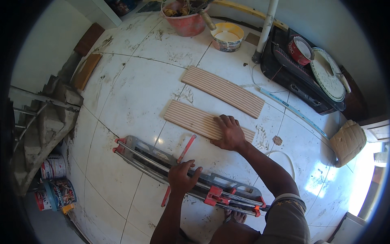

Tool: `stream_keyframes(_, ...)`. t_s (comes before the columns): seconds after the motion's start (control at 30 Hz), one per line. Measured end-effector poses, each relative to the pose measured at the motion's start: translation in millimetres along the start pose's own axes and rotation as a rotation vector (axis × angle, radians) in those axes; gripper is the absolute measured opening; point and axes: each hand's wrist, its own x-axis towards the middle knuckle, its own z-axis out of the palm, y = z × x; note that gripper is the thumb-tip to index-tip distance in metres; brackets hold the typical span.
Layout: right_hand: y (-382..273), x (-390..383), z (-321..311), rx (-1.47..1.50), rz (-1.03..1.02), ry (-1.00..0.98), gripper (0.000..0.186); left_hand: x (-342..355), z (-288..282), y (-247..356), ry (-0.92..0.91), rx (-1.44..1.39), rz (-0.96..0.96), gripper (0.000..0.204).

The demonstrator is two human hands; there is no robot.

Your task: Measure and cut floor tiles using a manual tile cutter.

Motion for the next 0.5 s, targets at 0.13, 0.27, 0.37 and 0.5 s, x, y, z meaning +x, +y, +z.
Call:
stream_keyframes(0.13,15,22,-1,-0.055,0.017,0.022,0.089,1,0,2,-0.012,-0.002,0.002,0.033)
stream_keyframes(0.27,22,41,4,-0.091,0.017,0.031,0.084,1,0,2,-0.032,-0.001,-0.014,0.032)
stream_keyframes(0.37,23,47,11,-0.132,0.020,0.102,0.083,2,1,0,-0.027,0.017,-0.004,0.032)
stream_keyframes(0.5,25,45,15,-0.153,0.017,0.095,0.083,2,1,0,-0.030,0.010,-0.002,0.032)
